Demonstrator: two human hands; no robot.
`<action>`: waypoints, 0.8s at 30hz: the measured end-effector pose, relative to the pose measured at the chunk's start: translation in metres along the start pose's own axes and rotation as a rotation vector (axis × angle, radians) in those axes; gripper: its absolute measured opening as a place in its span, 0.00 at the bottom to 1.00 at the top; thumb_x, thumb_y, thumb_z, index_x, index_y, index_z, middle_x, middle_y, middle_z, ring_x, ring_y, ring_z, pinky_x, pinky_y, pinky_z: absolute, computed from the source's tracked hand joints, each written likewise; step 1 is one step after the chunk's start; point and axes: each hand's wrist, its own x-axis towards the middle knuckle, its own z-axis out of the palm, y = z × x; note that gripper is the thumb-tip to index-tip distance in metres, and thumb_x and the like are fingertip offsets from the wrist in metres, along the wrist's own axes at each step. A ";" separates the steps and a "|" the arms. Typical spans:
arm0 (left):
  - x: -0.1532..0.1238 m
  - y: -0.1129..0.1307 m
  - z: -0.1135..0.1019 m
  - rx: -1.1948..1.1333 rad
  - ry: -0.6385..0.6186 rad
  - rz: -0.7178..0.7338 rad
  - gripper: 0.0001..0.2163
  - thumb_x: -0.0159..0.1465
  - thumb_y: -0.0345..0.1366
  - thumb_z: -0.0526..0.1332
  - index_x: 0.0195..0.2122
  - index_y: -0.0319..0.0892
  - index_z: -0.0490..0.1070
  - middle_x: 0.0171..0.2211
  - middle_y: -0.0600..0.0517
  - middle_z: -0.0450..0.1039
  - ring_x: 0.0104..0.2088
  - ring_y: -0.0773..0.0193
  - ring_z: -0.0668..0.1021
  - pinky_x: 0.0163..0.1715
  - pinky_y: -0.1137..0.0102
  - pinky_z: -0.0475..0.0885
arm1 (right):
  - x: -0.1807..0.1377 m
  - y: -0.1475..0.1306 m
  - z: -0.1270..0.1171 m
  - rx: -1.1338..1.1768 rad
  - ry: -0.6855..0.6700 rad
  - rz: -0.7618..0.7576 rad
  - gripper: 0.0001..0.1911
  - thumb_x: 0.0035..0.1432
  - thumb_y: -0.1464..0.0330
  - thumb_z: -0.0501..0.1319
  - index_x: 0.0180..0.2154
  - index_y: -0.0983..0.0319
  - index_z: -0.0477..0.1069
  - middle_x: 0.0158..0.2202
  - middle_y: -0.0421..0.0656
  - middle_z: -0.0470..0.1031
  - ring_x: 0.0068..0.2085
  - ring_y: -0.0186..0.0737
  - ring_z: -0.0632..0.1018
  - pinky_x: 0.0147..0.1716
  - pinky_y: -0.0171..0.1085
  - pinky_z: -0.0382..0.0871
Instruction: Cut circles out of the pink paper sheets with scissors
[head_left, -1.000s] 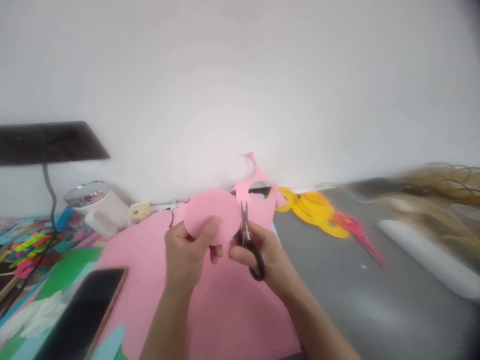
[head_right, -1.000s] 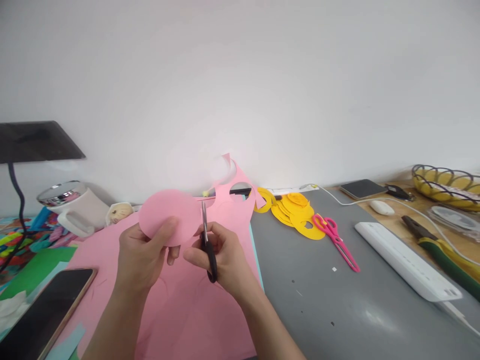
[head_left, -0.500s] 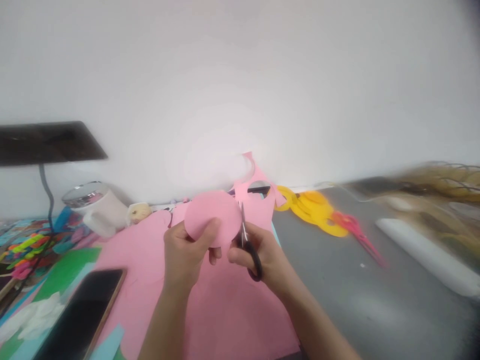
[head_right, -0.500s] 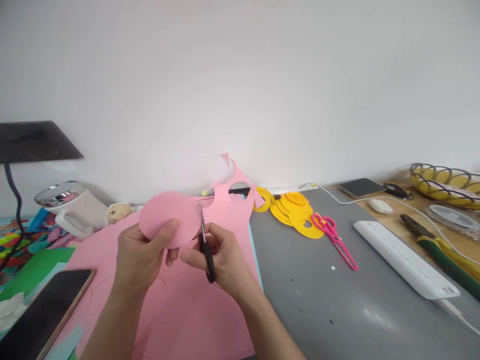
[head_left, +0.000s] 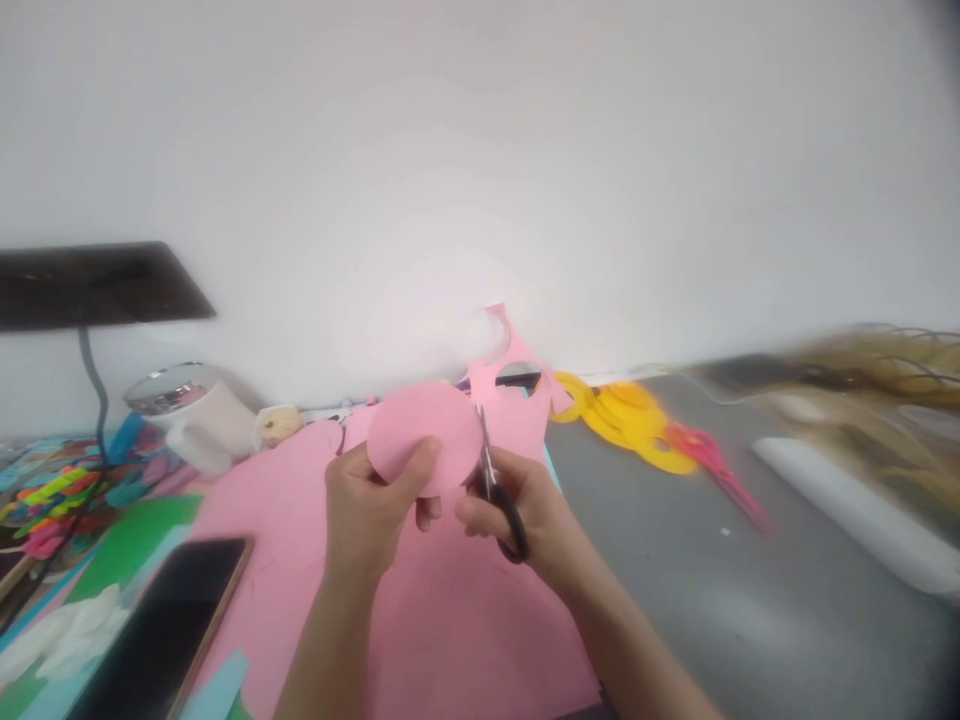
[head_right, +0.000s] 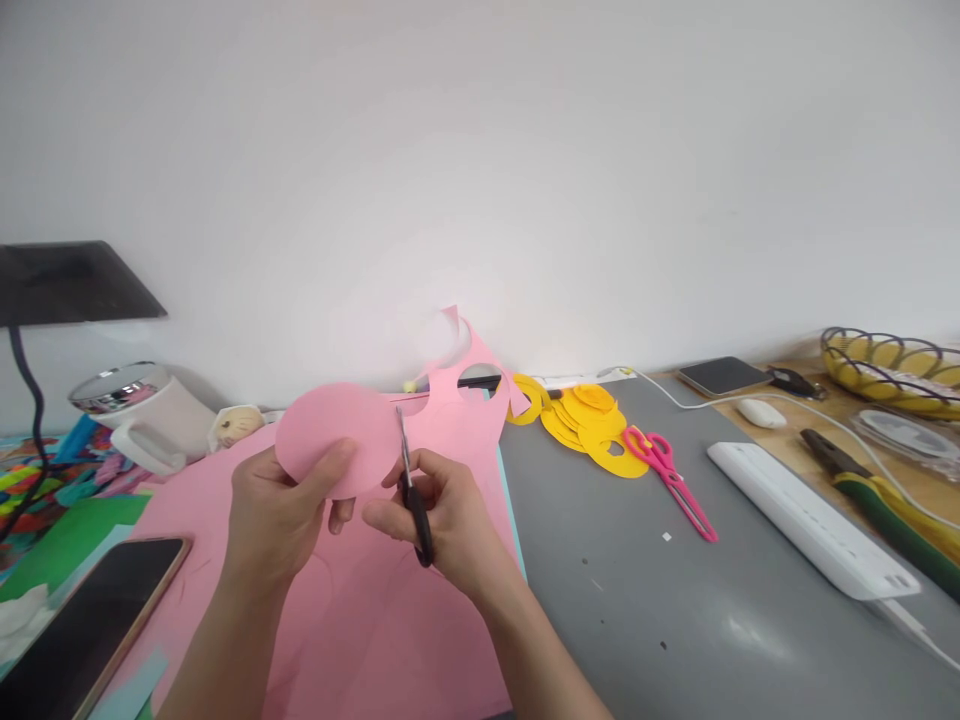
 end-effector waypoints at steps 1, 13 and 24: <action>0.000 0.000 0.000 -0.003 0.001 0.002 0.17 0.52 0.38 0.66 0.11 0.41 0.64 0.08 0.56 0.64 0.10 0.70 0.65 0.10 0.73 0.60 | 0.000 0.000 0.000 -0.002 0.005 0.003 0.09 0.50 0.67 0.65 0.29 0.61 0.65 0.23 0.35 0.63 0.25 0.32 0.64 0.26 0.35 0.61; 0.001 -0.001 0.000 -0.024 0.002 -0.004 0.17 0.51 0.39 0.67 0.11 0.41 0.64 0.08 0.56 0.63 0.09 0.70 0.64 0.09 0.74 0.59 | -0.001 -0.002 0.001 0.048 -0.013 -0.025 0.15 0.48 0.61 0.69 0.29 0.61 0.66 0.22 0.34 0.61 0.24 0.31 0.60 0.22 0.32 0.52; 0.000 -0.001 -0.003 -0.014 -0.031 0.005 0.17 0.52 0.39 0.67 0.11 0.41 0.63 0.08 0.57 0.62 0.09 0.71 0.64 0.09 0.73 0.58 | 0.001 0.001 -0.001 0.046 -0.023 -0.037 0.16 0.47 0.61 0.70 0.29 0.61 0.65 0.22 0.33 0.59 0.24 0.30 0.58 0.22 0.32 0.51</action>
